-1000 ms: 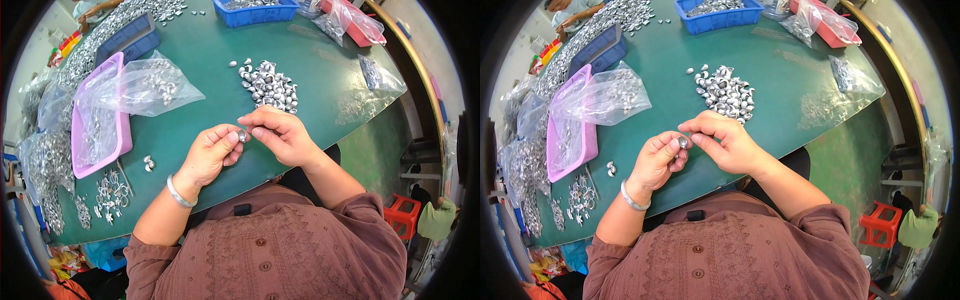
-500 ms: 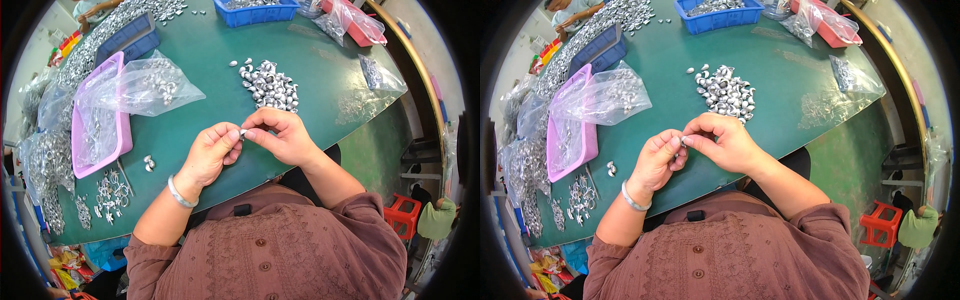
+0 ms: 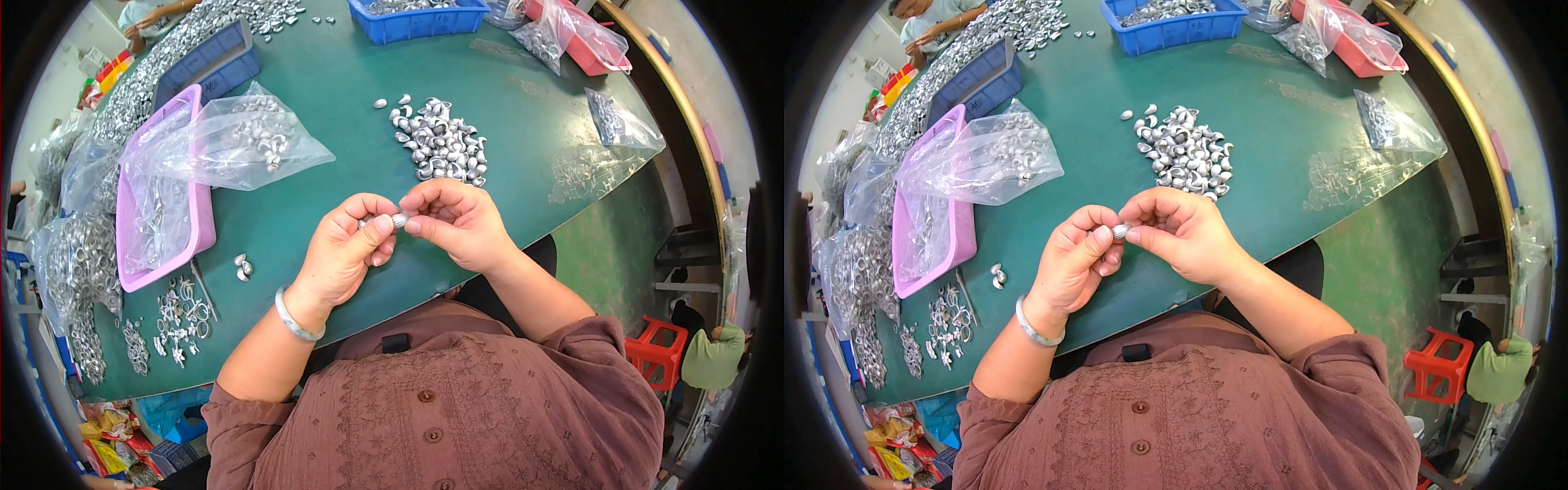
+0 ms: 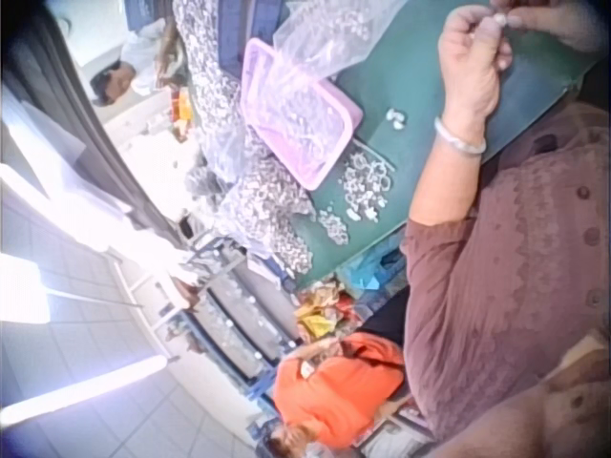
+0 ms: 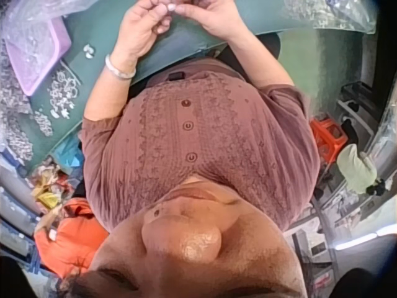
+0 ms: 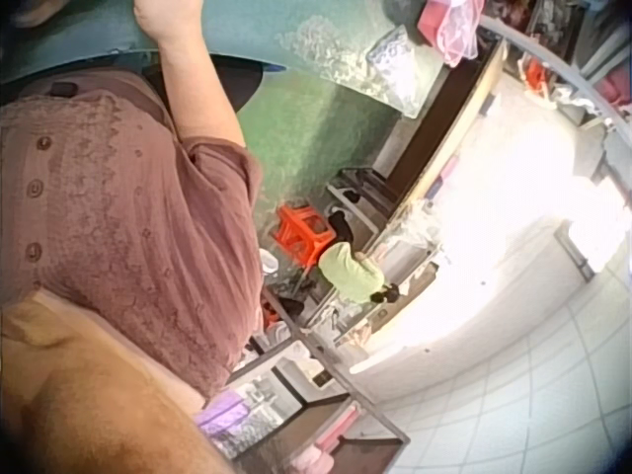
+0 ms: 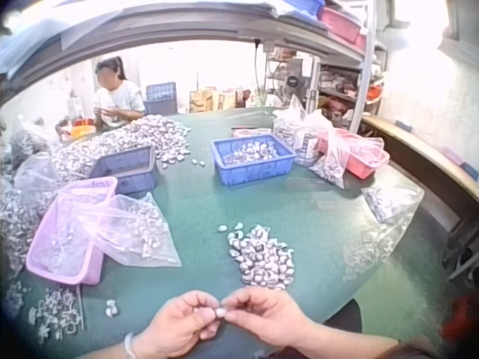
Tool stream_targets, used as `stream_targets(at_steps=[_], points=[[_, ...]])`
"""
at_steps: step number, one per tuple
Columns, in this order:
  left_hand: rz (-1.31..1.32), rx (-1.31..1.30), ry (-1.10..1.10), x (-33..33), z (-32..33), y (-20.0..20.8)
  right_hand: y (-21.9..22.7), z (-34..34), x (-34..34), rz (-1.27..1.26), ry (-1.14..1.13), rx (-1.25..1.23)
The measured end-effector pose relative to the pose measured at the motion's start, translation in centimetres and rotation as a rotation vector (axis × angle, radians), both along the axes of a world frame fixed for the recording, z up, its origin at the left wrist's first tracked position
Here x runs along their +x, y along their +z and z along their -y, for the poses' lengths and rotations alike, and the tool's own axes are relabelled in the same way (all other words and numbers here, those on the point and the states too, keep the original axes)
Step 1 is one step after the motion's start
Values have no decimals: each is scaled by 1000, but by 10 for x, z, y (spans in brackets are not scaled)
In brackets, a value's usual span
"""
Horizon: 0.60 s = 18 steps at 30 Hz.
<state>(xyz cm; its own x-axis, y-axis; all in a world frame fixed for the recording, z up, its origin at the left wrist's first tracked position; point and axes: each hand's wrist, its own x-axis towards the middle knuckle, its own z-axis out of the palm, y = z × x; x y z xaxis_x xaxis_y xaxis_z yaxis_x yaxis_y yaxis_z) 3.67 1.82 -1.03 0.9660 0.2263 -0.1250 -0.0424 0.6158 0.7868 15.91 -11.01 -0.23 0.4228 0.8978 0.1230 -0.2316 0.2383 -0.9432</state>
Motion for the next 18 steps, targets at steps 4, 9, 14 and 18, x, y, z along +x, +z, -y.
stream_targets(at_steps=[4,9,14,18], points=[[-32,-28,13,0,0,0,0,0,-2,86,-27,28],[-25,-43,12,1,0,3,0,1,-2,140,-44,35],[22,-10,49,1,1,1,-1,1,-1,168,-41,49],[34,75,99,1,4,4,-3,2,-1,159,-44,66]])
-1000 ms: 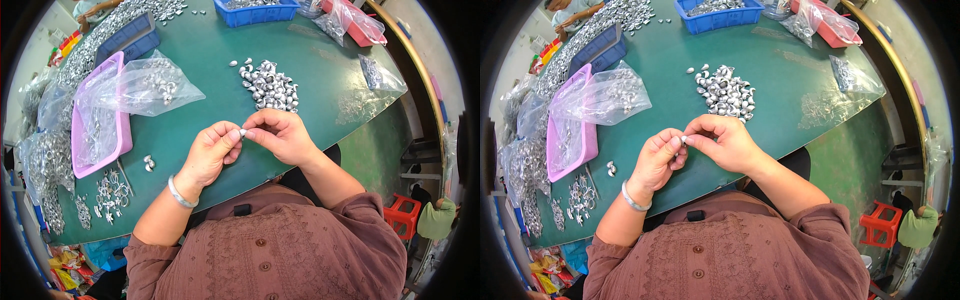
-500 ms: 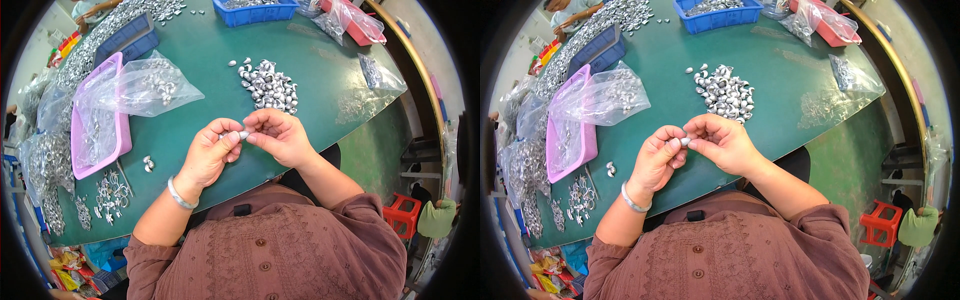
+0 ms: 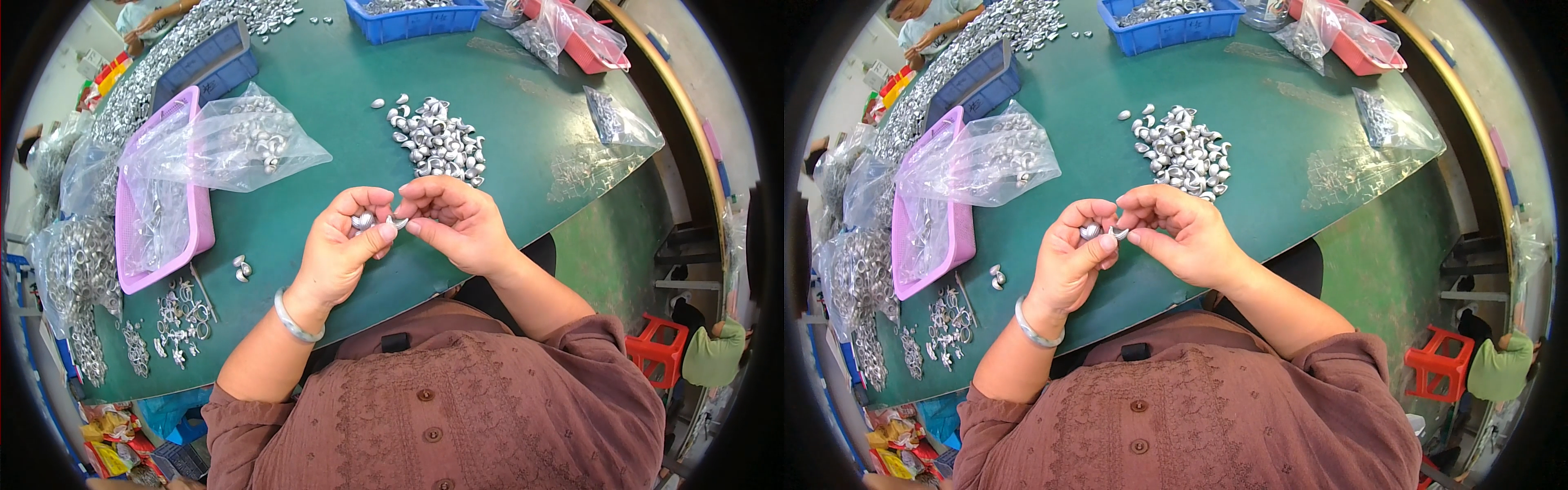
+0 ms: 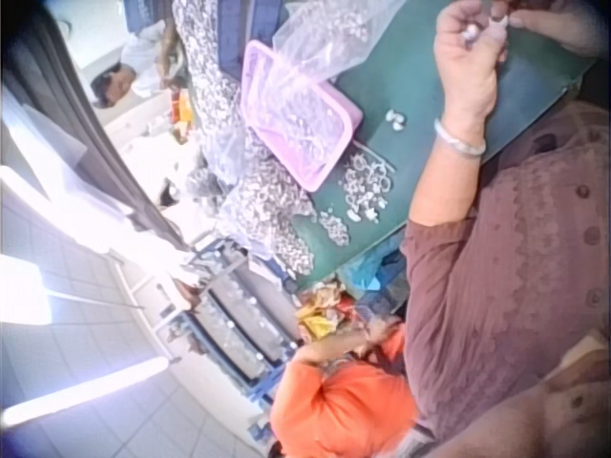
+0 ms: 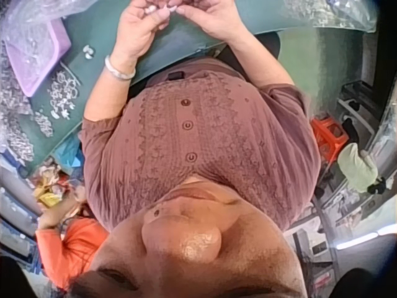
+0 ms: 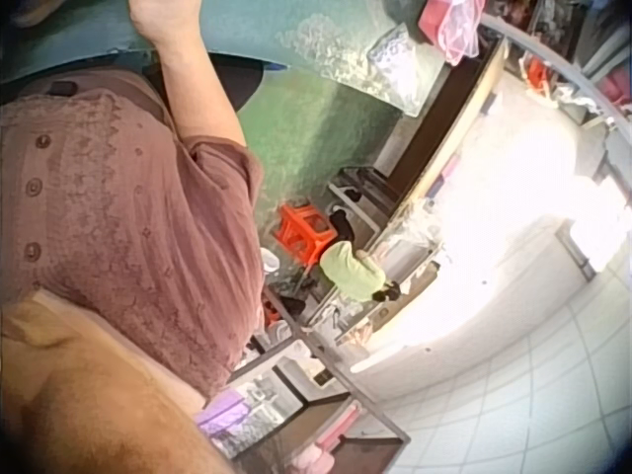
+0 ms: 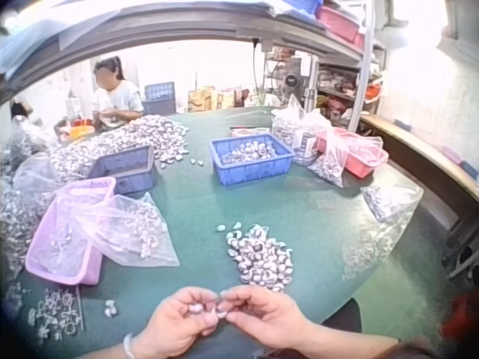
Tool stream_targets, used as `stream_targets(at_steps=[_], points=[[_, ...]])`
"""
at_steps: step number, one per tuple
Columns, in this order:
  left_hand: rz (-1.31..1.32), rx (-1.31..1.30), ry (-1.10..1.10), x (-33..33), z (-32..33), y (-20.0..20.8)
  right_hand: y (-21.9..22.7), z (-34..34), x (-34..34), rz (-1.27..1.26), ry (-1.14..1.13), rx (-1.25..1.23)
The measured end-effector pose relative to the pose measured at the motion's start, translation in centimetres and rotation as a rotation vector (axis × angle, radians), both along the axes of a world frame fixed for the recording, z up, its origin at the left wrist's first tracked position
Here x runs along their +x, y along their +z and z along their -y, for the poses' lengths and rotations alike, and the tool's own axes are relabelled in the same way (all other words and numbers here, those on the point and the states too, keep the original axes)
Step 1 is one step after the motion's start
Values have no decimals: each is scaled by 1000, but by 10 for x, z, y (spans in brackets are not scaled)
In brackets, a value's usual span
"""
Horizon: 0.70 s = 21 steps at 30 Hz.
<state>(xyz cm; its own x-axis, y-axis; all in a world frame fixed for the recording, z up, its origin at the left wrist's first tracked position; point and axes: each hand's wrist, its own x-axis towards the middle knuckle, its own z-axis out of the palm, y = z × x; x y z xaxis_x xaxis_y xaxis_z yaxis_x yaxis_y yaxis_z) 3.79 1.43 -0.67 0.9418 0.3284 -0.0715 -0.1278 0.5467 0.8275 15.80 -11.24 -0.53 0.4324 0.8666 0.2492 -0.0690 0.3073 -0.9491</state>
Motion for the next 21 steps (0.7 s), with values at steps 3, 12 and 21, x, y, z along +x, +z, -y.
stream_targets(at_steps=[3,12,21], points=[[-5,81,28,0,0,-1,0,1,0,1,-3,-3],[-35,-232,-52,0,-9,0,1,4,12,91,-159,-72],[7,-377,-146,-1,-13,-2,6,6,29,1107,-380,-315]])
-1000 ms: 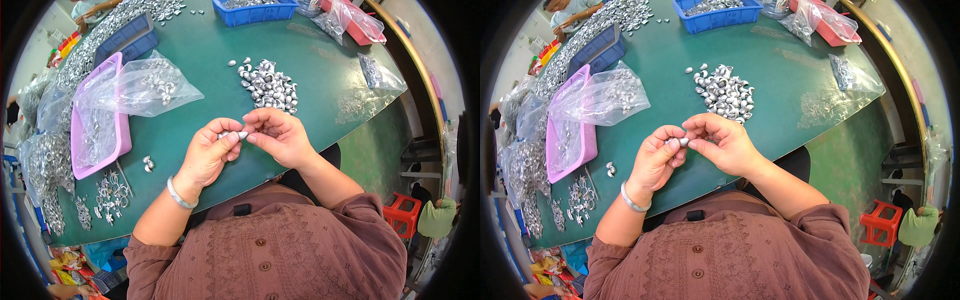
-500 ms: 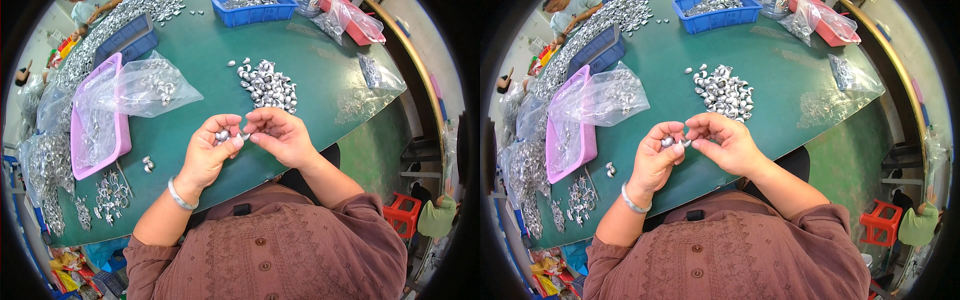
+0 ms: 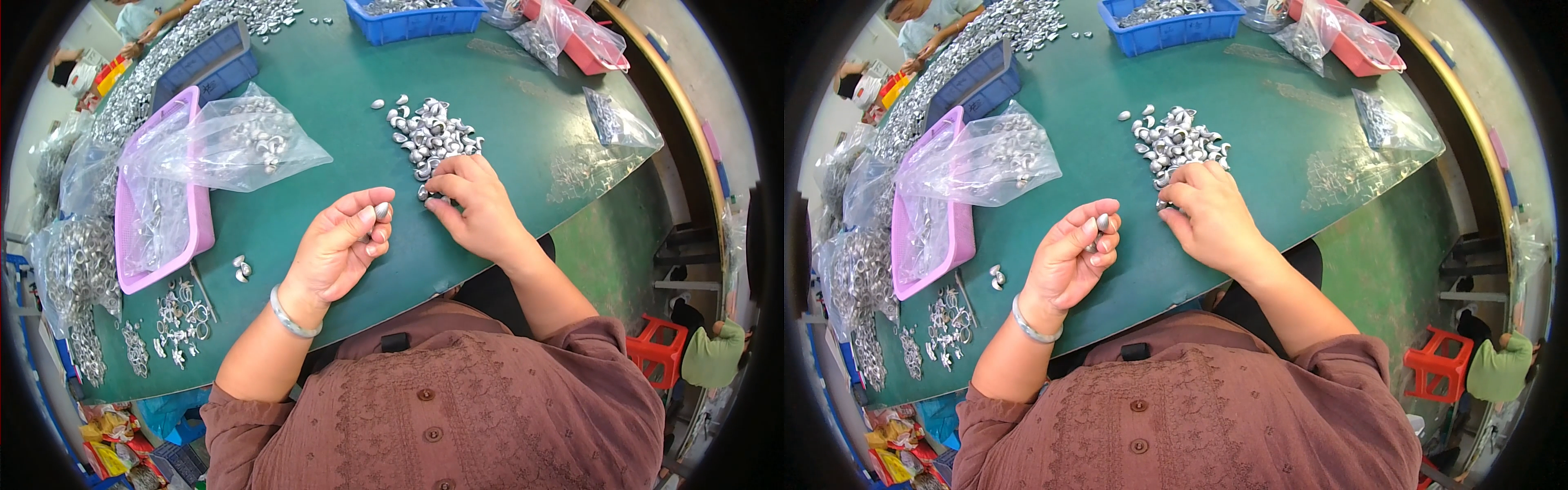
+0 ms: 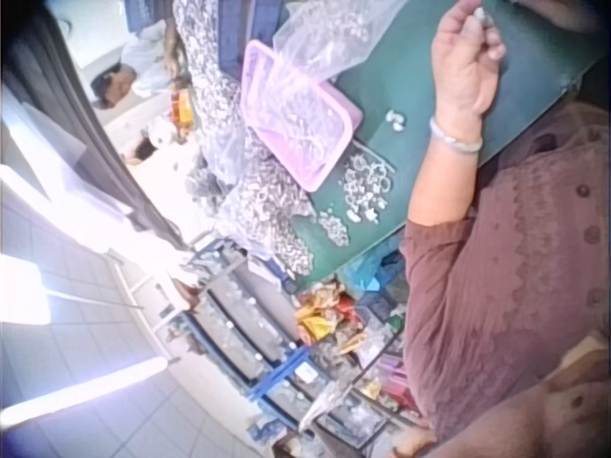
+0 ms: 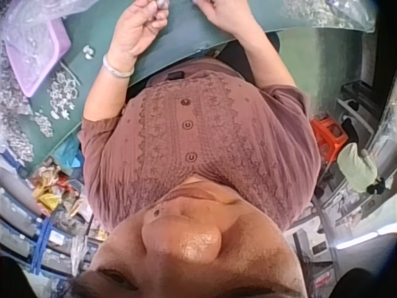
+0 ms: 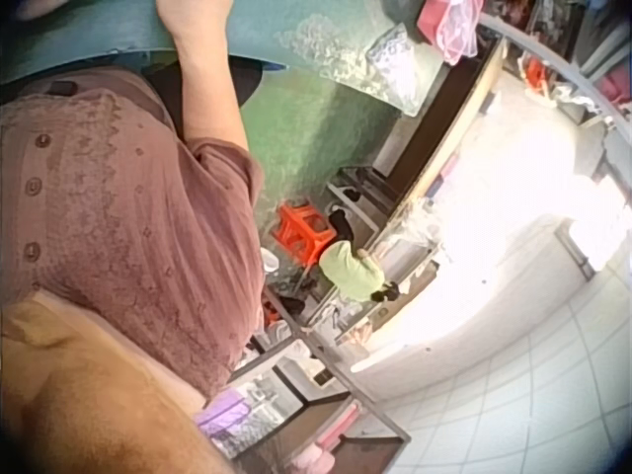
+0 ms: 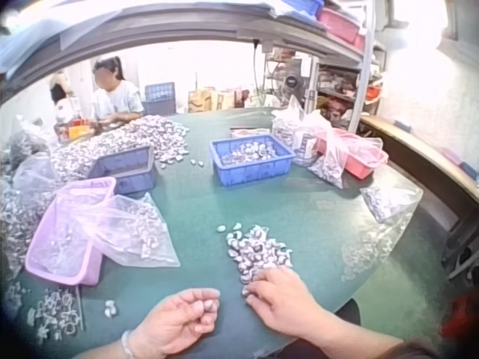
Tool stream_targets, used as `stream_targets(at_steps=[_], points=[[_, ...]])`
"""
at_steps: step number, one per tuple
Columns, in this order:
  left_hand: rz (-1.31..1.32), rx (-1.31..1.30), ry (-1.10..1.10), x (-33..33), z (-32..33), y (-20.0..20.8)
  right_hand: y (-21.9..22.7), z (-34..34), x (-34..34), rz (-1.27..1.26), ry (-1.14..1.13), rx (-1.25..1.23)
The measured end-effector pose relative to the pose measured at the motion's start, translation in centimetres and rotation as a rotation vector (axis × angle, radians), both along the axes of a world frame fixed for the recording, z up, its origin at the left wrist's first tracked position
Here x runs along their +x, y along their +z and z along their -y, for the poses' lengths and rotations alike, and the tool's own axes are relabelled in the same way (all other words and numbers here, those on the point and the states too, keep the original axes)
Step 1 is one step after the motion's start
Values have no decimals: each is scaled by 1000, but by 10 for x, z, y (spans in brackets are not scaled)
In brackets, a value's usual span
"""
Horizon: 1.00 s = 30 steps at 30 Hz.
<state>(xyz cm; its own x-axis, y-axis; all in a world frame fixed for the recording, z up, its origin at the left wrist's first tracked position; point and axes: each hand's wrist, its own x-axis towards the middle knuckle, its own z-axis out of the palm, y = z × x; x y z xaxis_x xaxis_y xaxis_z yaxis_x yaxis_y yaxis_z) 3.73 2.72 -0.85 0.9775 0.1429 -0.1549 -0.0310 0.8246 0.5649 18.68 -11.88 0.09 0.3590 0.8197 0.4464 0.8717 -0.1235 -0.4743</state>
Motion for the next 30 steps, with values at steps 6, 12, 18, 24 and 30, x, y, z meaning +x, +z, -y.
stream_targets(at_steps=[6,12,18,24,30], points=[[-52,-69,65,1,1,2,-3,-9,-7,178,-53,-72],[-157,-1,53,1,0,3,-9,-12,-4,50,22,62],[-304,145,14,1,5,4,-1,-12,-18,-473,164,108],[-304,226,-8,0,8,7,3,-15,-24,-424,235,202],[-284,279,-31,-2,10,6,3,-15,-29,-393,207,253]])
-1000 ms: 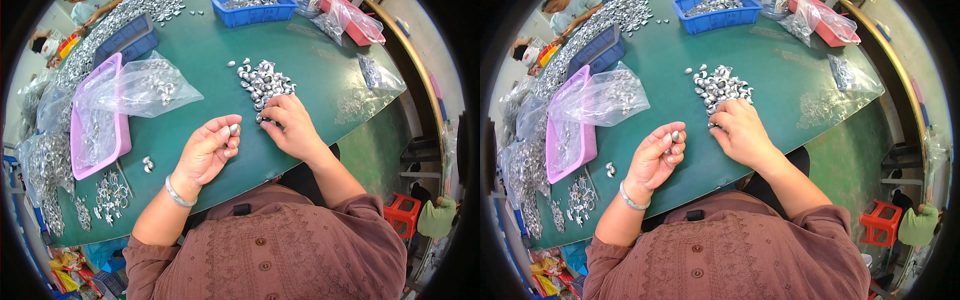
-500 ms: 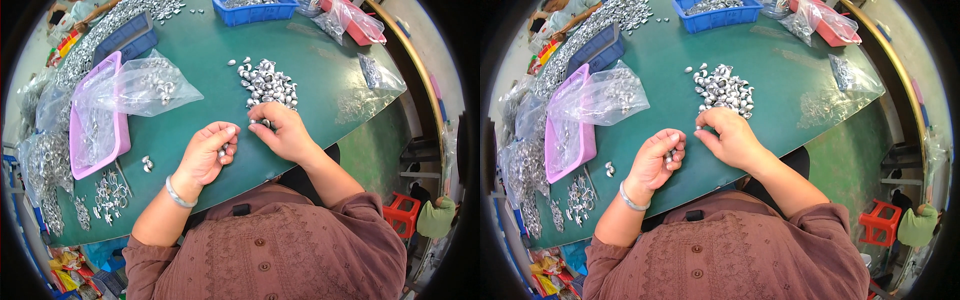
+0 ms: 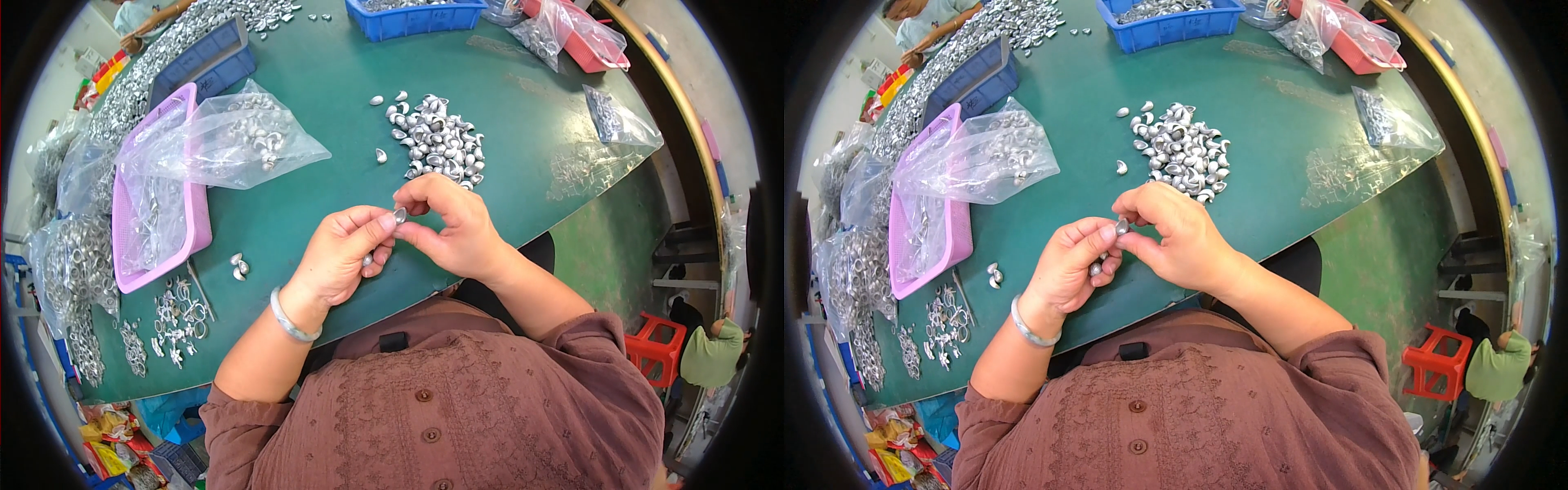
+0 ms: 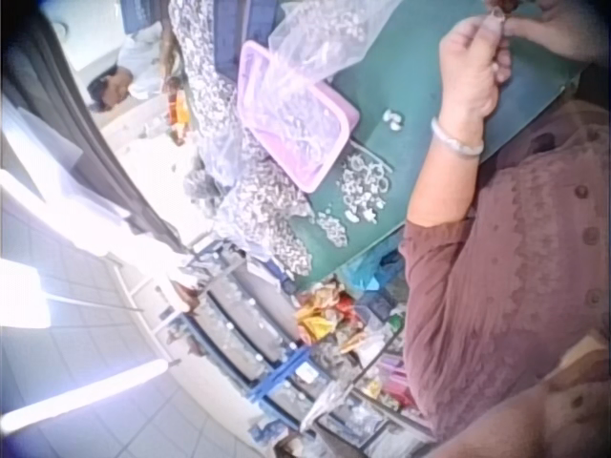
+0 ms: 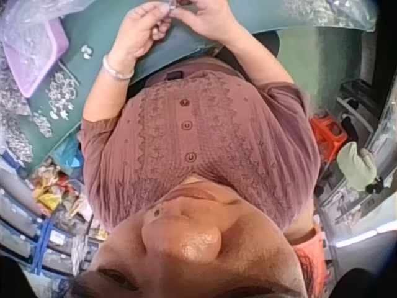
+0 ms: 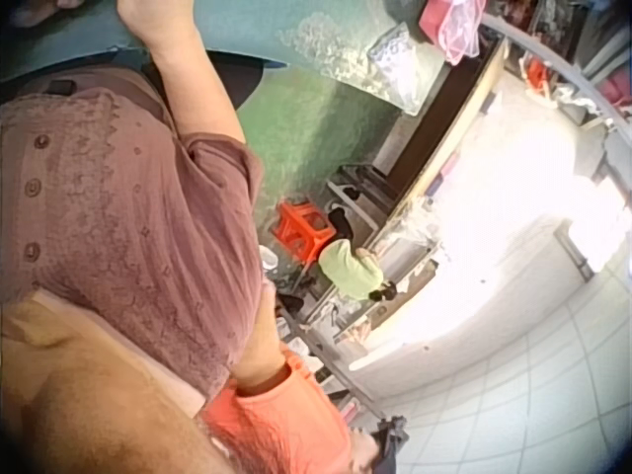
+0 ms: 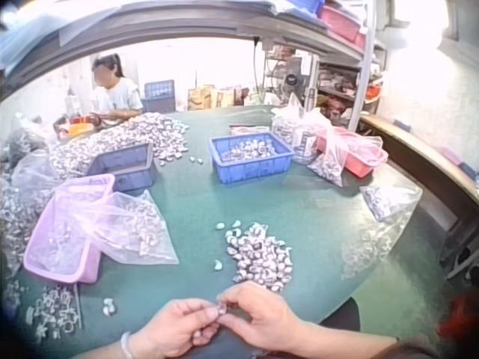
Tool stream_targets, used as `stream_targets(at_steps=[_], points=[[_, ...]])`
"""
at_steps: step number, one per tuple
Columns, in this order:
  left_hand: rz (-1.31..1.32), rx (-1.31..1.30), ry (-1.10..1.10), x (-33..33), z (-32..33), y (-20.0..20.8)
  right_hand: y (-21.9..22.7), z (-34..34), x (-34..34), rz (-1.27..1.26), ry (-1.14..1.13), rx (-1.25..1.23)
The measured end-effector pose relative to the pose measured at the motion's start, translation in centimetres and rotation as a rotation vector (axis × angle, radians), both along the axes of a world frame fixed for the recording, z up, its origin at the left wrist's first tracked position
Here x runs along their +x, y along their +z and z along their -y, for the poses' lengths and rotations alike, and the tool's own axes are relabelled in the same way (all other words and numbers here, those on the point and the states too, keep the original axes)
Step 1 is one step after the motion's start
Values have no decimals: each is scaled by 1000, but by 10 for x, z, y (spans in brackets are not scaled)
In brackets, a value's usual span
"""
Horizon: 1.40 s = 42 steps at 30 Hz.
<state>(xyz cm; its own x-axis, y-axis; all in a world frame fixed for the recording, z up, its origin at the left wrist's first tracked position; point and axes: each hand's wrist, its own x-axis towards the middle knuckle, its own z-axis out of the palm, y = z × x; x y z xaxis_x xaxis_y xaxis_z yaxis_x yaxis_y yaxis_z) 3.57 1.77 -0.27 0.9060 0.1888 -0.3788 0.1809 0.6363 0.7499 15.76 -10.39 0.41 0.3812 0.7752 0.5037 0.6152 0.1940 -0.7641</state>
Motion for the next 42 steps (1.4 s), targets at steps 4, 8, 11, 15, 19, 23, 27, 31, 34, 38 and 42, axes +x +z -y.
stream_targets(at_steps=[4,8,11,15,19,23,27,31,34,38,42], points=[[33,-6,-6,0,0,1,0,2,2,-68,34,-8],[70,56,15,0,0,-1,0,7,7,-140,99,-52],[72,237,70,1,3,3,-1,9,7,-303,109,-70],[92,389,106,1,7,2,-4,10,6,-373,128,-105],[185,622,142,0,9,-2,-5,11,3,-646,186,-105],[213,628,148,0,10,0,-8,12,4,-754,244,-83],[250,714,151,0,8,-3,-9,11,2,-740,253,-18],[279,736,143,0,7,-4,-7,12,3,-618,268,-18],[293,668,143,0,8,-5,-7,12,3,-499,270,7],[303,570,134,0,6,-5,-6,10,11,-344,161,28],[265,491,145,1,6,-5,-1,1,30,-61,-91,-162]])
